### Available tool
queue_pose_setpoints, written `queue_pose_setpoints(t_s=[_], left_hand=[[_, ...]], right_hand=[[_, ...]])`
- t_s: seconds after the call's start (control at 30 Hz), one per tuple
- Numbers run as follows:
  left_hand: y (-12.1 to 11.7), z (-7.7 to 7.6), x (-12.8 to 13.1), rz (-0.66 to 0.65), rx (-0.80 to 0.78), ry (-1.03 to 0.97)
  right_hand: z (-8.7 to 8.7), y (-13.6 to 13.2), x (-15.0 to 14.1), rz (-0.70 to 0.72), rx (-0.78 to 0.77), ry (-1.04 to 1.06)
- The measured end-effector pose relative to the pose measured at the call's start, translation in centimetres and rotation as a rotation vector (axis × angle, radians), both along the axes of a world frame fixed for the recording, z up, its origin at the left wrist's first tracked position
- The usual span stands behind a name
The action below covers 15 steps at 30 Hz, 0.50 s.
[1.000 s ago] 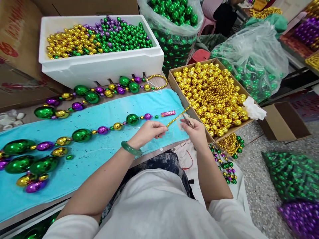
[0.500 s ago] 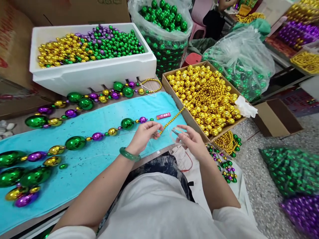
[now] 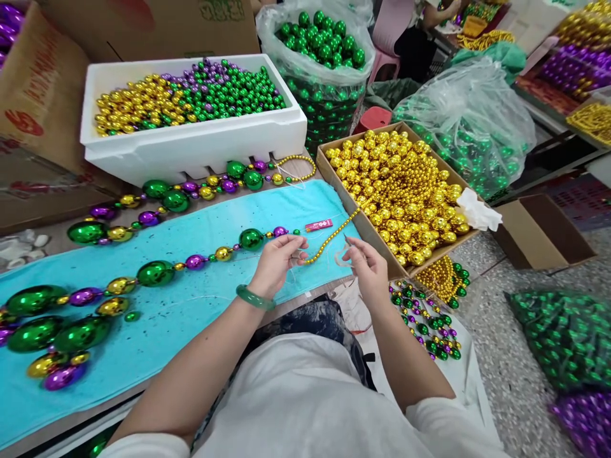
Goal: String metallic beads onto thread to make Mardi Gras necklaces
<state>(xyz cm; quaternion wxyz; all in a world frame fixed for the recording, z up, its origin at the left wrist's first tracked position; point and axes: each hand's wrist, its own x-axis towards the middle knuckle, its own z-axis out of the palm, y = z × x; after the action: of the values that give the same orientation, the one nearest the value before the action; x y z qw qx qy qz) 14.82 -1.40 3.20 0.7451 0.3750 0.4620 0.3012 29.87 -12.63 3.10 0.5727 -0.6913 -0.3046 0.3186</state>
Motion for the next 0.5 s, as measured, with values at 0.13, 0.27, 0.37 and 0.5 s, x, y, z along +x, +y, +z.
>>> queue_pose_setpoints(t_s=[0.13, 0.27, 0.37, 0.5], left_hand=[[-0.8, 0.3, 0.4, -0.098, 0.169, 0.06], [-2.3, 0.0, 0.8, -0.208, 0.423, 0.174], [-3.2, -0.5, 0.9, -0.265, 0.561, 0.23], [-3.9, -0.7, 1.0, -0.341, 0.647, 0.282]], right_hand=[[0.4, -1.0, -0.2, 0.139, -0.032, 0.016], [-0.4, -1.1, -0.6, 0.145, -0.049, 0.029], [-1.2, -1.1, -1.0, 0.111, -0.056, 0.058], [-1.7, -1.8, -1.2, 0.091, -0.034, 0.075]])
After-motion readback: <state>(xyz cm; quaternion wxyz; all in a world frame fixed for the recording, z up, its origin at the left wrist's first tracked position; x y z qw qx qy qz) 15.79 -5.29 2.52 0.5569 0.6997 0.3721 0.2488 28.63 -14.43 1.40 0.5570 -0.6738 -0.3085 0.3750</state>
